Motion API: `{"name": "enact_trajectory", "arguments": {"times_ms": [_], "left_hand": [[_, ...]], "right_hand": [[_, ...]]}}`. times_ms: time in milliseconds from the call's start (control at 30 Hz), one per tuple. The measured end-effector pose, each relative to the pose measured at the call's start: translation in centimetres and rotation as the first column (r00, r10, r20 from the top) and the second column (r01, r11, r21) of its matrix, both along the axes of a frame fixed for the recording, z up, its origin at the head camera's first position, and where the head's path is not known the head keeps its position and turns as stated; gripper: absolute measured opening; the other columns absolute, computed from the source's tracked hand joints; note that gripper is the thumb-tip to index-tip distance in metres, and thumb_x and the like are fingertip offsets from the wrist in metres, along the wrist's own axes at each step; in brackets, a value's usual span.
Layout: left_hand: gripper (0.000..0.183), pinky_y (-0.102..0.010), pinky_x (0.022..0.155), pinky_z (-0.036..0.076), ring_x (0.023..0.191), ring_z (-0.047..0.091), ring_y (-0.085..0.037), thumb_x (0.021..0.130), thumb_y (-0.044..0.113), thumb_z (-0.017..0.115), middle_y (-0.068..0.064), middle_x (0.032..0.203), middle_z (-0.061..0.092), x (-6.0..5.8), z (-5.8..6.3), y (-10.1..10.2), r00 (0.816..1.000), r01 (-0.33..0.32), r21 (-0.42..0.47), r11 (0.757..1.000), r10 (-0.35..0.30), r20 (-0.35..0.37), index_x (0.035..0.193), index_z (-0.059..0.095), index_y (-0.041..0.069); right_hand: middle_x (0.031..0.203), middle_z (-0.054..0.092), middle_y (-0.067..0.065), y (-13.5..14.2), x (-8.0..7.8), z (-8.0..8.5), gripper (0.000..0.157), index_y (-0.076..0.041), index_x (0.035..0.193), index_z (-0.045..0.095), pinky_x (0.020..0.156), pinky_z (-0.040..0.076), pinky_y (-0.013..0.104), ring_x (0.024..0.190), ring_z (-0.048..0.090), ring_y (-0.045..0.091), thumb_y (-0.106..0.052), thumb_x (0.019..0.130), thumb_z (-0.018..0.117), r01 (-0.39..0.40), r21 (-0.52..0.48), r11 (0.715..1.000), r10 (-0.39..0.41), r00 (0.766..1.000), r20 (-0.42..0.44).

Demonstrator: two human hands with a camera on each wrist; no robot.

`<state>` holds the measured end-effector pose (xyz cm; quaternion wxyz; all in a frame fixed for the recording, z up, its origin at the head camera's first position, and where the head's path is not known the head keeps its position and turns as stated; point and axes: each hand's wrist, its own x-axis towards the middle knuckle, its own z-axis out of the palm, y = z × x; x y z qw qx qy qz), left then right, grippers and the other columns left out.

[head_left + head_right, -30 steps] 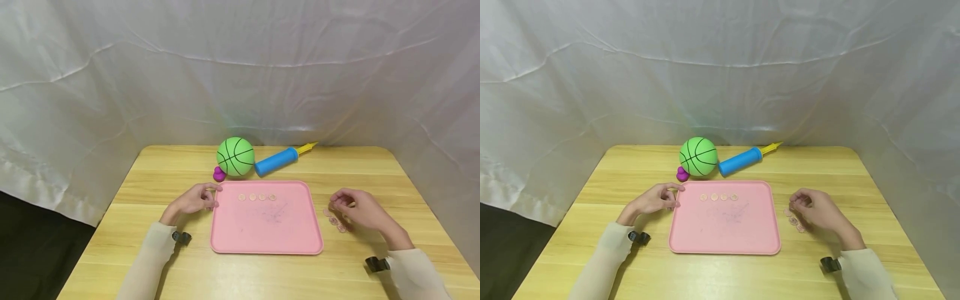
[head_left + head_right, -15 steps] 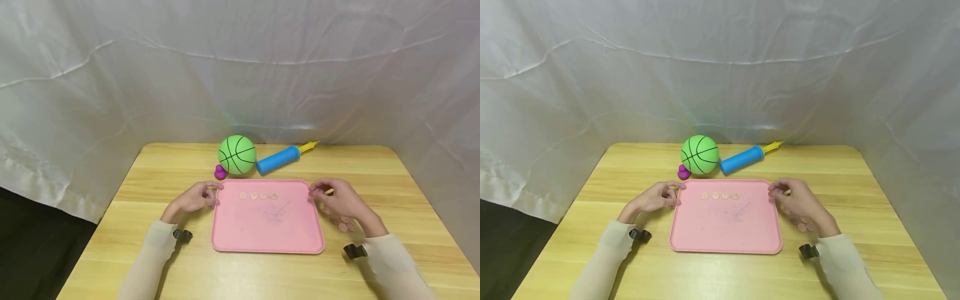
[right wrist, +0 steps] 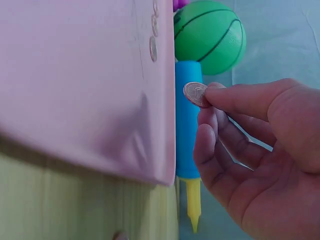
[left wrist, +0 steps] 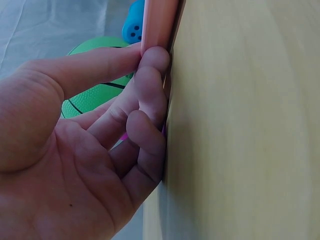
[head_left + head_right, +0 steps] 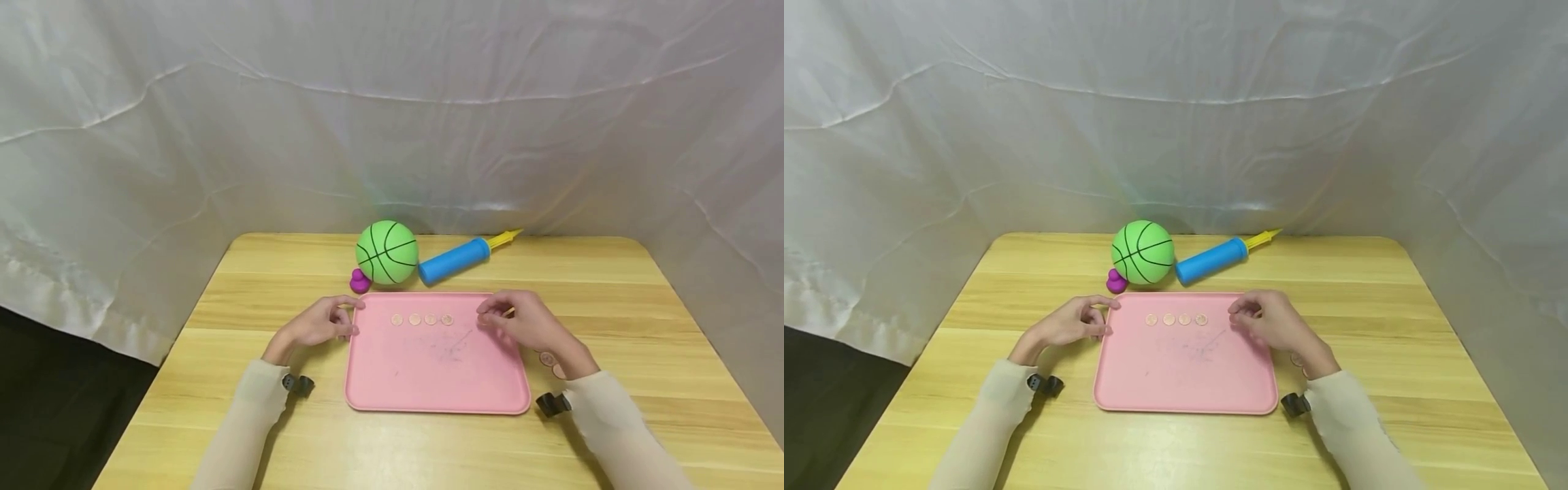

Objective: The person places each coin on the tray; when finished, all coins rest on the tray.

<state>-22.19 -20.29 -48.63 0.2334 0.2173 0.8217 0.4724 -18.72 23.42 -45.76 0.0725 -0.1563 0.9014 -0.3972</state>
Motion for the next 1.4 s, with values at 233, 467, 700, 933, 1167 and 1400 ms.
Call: {"name": "enact_trajectory", "arguments": {"times_ms": [233,467,700,933,1167,1400], "left_hand": [[0.059,-0.021,0.065,0.051,0.075,0.065,-0.016,0.099,-0.001,0.074,-0.010,0.084,0.073,0.0,-0.1,0.1,1.000,-0.003,0.006,1.000,0.003,0.011,0.153,0.052,-0.008],[0.058,-0.019,0.061,0.045,0.073,0.062,-0.016,0.099,-0.002,0.074,-0.008,0.083,0.073,0.0,0.0,0.0,1.000,-0.009,-0.007,1.000,0.009,0.005,0.153,0.053,-0.007],[0.057,-0.020,0.061,0.045,0.074,0.063,-0.016,0.099,-0.001,0.074,-0.009,0.083,0.073,0.0,-0.1,0.0,1.000,-0.020,0.000,1.000,0.020,0.023,0.152,0.054,-0.005],[0.057,-0.020,0.059,0.043,0.072,0.061,-0.016,0.099,0.000,0.075,-0.010,0.083,0.072,0.0,-0.1,0.0,0.999,-0.022,0.004,1.000,0.022,0.023,0.152,0.054,-0.005],[0.057,-0.020,0.059,0.042,0.072,0.061,-0.015,0.099,0.000,0.075,-0.008,0.083,0.072,0.0,-0.1,0.0,1.000,-0.020,0.001,1.000,0.020,0.021,0.152,0.054,-0.005],[0.057,-0.020,0.061,0.045,0.073,0.062,-0.016,0.099,0.000,0.075,-0.010,0.083,0.073,0.0,-0.2,-0.1,1.000,-0.018,0.006,1.000,0.018,0.020,0.152,0.054,-0.006]], "right_hand": [[0.098,0.079,0.006,-1.4,-0.9,-0.6,0.008,-0.007,0.107,0.082,0.076,0.059,0.025,0.086,0.069,0.016,-0.008,0.099,0.078,-0.026,0.048,0.998,0.028,0.999,-0.047],[0.096,0.080,0.006,-1.9,-1.7,-1.3,0.007,-0.006,0.105,0.082,0.076,0.057,0.025,0.085,0.068,0.015,-0.008,0.100,0.078,-0.033,0.050,0.998,0.034,0.999,-0.020],[0.096,0.082,0.005,-2.4,-2.3,-1.7,0.006,-0.007,0.103,0.083,0.082,0.056,0.027,0.088,0.069,0.015,-0.009,0.100,0.078,-0.043,0.035,0.998,0.044,0.999,-0.009],[0.097,0.081,0.009,-2.9,-3.0,-2.2,0.010,-0.002,0.105,0.081,0.080,0.056,0.024,0.088,0.068,0.015,-0.002,0.099,0.073,-0.063,0.047,0.997,0.064,0.998,-0.019],[0.094,0.080,0.007,-3.0,-3.5,-2.4,0.012,-0.004,0.102,0.082,0.082,0.056,0.028,0.088,0.068,0.015,0.000,0.098,0.072,-0.073,0.082,0.994,0.077,0.996,-0.037],[0.099,0.080,0.007,-2.7,-3.2,-2.1,0.011,-0.005,0.103,0.081,0.085,0.056,0.032,0.091,0.067,0.017,-0.003,0.101,0.070,-0.059,0.072,0.996,0.062,0.997,-0.041]]}}
